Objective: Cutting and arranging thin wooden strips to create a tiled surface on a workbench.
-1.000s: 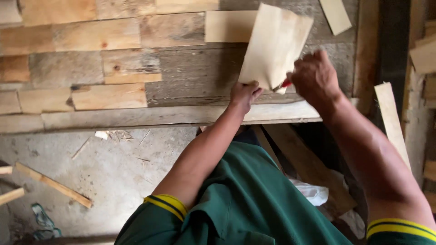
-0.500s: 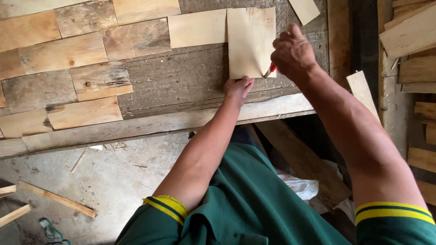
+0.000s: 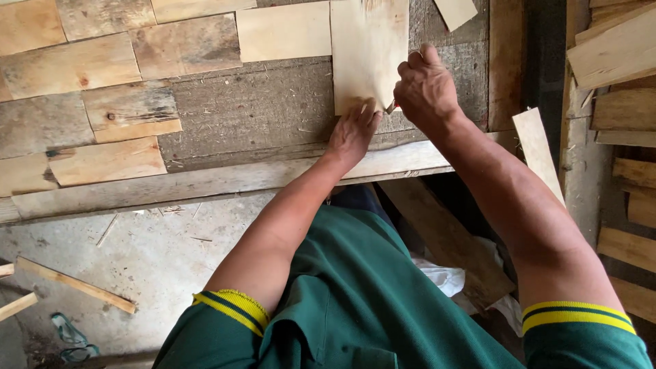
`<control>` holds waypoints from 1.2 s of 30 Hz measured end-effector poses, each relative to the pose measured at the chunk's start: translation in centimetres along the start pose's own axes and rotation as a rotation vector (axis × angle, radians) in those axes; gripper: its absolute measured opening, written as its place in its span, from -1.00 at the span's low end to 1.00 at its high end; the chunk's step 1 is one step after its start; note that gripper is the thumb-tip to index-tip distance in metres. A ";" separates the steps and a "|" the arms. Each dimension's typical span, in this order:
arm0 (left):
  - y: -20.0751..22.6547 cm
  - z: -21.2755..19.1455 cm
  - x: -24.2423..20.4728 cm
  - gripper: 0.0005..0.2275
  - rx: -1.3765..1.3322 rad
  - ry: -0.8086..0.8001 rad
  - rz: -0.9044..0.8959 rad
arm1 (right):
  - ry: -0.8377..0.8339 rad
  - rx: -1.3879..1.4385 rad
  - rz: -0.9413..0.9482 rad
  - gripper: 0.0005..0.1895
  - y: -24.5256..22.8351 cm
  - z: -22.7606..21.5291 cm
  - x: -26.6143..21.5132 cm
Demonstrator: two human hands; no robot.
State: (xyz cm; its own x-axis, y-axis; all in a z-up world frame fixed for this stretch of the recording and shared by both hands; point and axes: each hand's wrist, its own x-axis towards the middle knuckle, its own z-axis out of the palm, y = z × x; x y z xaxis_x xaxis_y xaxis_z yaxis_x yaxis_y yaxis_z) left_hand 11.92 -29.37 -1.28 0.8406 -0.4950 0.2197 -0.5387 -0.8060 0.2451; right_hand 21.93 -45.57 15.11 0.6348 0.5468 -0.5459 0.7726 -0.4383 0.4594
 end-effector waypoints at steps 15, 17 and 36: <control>0.0 0.4 1.5 -0.52 0.285 -0.295 0.124 | -0.091 -0.030 -0.005 -0.85 -1.0 -1.2 -2.9; -0.1 0.9 1.2 -0.54 0.328 -0.310 0.131 | -0.041 0.023 0.035 -0.81 -1.8 0.1 -3.4; 0.0 0.4 1.5 -0.45 0.379 -0.404 0.144 | 0.568 0.586 0.541 -0.71 -7.2 10.3 -7.0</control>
State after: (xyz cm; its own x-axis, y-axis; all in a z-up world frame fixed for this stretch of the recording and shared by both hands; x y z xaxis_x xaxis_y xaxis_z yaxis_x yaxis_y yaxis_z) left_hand 13.18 -30.27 -1.34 0.7551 -0.6329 -0.1713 -0.6542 -0.7446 -0.1326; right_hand 12.05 -53.62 8.42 0.9236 0.3625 0.1249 0.3599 -0.9320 0.0435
